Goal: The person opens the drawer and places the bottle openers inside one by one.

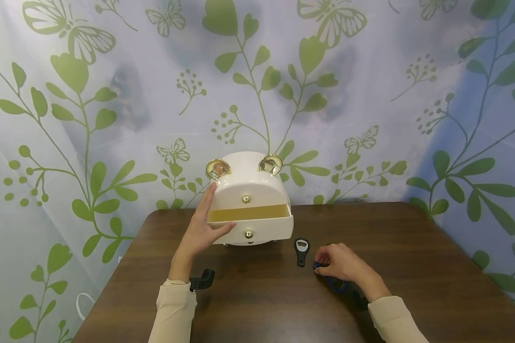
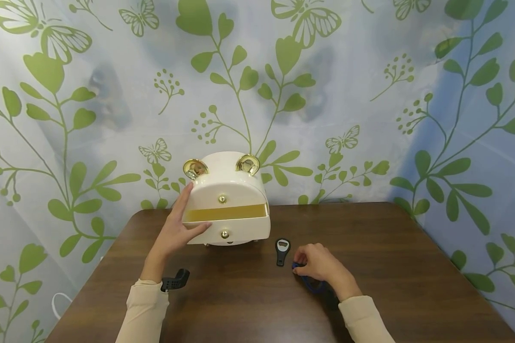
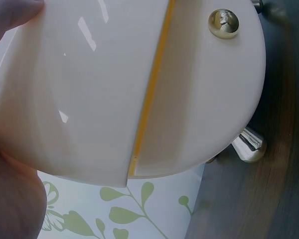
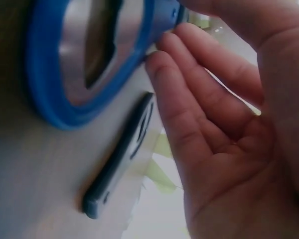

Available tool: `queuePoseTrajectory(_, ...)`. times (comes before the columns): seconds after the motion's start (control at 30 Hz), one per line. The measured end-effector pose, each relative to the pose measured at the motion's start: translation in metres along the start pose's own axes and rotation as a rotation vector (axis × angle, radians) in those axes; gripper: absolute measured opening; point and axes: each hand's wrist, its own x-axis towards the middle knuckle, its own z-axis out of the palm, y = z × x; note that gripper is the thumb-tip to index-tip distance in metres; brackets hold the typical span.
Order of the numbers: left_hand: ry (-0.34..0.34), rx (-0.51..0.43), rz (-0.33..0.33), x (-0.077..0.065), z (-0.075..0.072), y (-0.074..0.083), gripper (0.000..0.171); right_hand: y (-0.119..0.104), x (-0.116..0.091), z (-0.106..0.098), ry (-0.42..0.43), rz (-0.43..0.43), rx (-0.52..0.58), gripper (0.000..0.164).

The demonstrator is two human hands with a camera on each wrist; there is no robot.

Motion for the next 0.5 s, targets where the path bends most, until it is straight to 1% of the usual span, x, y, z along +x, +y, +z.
queuePoseTrajectory(0.2, 0.001, 0.001, 0.005, 0.001, -0.001, 0.0, 0.114, -0.002, -0.003, -0.007, -0.04, 0.046, 0.024, 0.022)
queuePoseTrajectory(0.23, 0.0, 0.001, 0.005, 0.001, -0.001, 0.0, 0.114, -0.003, -0.004, -0.009, -0.044, 0.048, 0.021, 0.022)
queuePoseTrajectory(0.47, -0.001, -0.007, 0.003, 0.0, 0.0, 0.001, 0.114, -0.01, -0.009, -0.013, -0.089, 0.131, 0.017, 0.024)
queuePoseTrajectory(0.5, -0.001, -0.008, 0.004, 0.0, 0.0, 0.001, 0.114, -0.011, -0.009, -0.013, -0.09, 0.132, 0.015, 0.024)
